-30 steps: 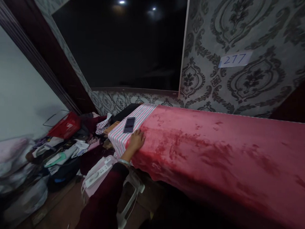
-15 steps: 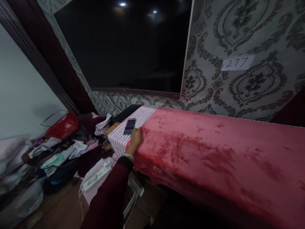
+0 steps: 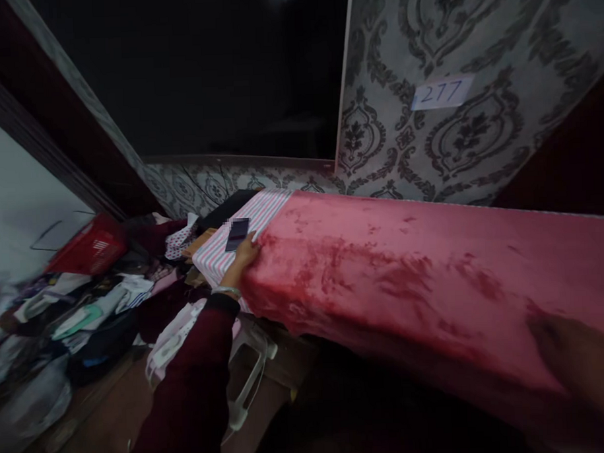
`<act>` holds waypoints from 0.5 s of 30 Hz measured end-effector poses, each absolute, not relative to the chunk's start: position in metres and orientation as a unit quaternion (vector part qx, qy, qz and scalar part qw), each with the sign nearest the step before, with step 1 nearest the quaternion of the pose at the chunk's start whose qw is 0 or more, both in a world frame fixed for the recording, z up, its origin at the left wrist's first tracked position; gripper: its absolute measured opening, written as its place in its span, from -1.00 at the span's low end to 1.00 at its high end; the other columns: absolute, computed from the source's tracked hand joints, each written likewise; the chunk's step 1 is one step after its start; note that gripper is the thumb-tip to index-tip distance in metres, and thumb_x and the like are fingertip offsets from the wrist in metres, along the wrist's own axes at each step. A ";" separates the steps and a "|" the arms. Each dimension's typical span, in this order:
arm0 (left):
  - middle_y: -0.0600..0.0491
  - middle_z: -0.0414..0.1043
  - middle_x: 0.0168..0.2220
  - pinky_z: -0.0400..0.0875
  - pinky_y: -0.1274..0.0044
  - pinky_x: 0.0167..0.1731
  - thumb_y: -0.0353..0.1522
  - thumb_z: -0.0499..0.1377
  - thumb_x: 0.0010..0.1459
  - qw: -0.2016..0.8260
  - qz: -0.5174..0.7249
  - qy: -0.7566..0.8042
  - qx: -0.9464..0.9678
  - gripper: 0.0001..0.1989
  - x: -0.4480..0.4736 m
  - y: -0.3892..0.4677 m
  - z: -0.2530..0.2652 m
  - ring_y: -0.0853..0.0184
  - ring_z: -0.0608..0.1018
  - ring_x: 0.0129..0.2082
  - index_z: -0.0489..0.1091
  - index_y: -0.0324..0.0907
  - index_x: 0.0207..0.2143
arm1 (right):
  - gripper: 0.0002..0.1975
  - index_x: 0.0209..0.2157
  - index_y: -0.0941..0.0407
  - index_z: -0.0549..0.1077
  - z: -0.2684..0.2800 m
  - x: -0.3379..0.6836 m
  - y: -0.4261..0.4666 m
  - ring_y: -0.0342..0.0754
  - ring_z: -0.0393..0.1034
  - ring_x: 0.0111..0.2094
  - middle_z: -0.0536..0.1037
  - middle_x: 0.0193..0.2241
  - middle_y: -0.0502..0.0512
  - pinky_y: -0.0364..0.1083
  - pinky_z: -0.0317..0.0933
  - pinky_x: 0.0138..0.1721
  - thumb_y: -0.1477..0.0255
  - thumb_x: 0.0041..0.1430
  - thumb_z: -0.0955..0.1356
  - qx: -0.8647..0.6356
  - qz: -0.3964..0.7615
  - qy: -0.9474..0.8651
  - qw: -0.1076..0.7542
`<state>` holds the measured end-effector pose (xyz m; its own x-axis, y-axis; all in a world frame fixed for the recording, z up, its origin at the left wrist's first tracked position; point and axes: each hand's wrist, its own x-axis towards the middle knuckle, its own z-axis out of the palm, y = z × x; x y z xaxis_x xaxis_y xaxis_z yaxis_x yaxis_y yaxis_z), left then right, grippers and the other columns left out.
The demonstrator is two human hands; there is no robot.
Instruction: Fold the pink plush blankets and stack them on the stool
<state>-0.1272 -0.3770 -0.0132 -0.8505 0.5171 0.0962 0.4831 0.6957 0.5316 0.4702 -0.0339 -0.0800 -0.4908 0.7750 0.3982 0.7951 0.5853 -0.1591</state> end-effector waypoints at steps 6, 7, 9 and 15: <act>-0.08 0.56 -0.11 0.46 0.47 -0.13 -0.32 0.25 0.13 0.101 0.357 0.872 0.319 -0.27 -0.137 -0.390 -0.010 0.26 0.57 -0.20 0.22 -0.28 0.34 | -0.55 -0.40 0.03 0.51 -0.074 0.475 -0.029 0.36 0.55 -0.21 0.65 -0.25 0.37 0.23 0.41 -0.11 0.10 0.17 0.11 -0.470 0.021 -0.865 0.174; -0.05 0.57 -0.16 0.47 0.48 -0.16 -0.31 0.27 0.10 0.109 0.367 0.866 0.323 -0.28 -0.138 -0.392 -0.010 0.28 0.56 -0.24 0.25 -0.27 0.32 | -0.57 -0.39 0.02 0.51 -0.073 0.475 -0.029 0.34 0.55 -0.18 0.65 -0.22 0.35 0.22 0.40 -0.07 0.10 0.15 0.13 -0.463 0.034 -0.867 0.182; 0.00 0.57 -0.21 0.47 0.49 -0.20 -0.30 0.28 0.06 0.118 0.385 0.855 0.328 -0.31 -0.138 -0.392 -0.009 0.29 0.55 -0.29 0.33 -0.25 0.26 | -0.61 -0.38 0.00 0.51 -0.070 0.474 -0.029 0.31 0.54 -0.15 0.66 -0.20 0.32 0.20 0.39 -0.03 0.10 0.11 0.16 -0.447 0.052 -0.873 0.188; -0.05 0.59 -0.17 0.46 0.45 -0.11 -0.36 0.30 -0.02 0.109 0.424 0.839 0.323 -0.53 -0.137 -0.382 -0.007 0.24 0.56 -0.20 0.53 -0.27 0.00 | -0.61 -0.46 -0.05 0.45 -0.066 0.463 -0.031 0.31 0.51 -0.29 0.62 -0.30 0.36 0.19 0.38 -0.28 0.19 0.22 0.09 -0.461 0.008 -0.876 0.138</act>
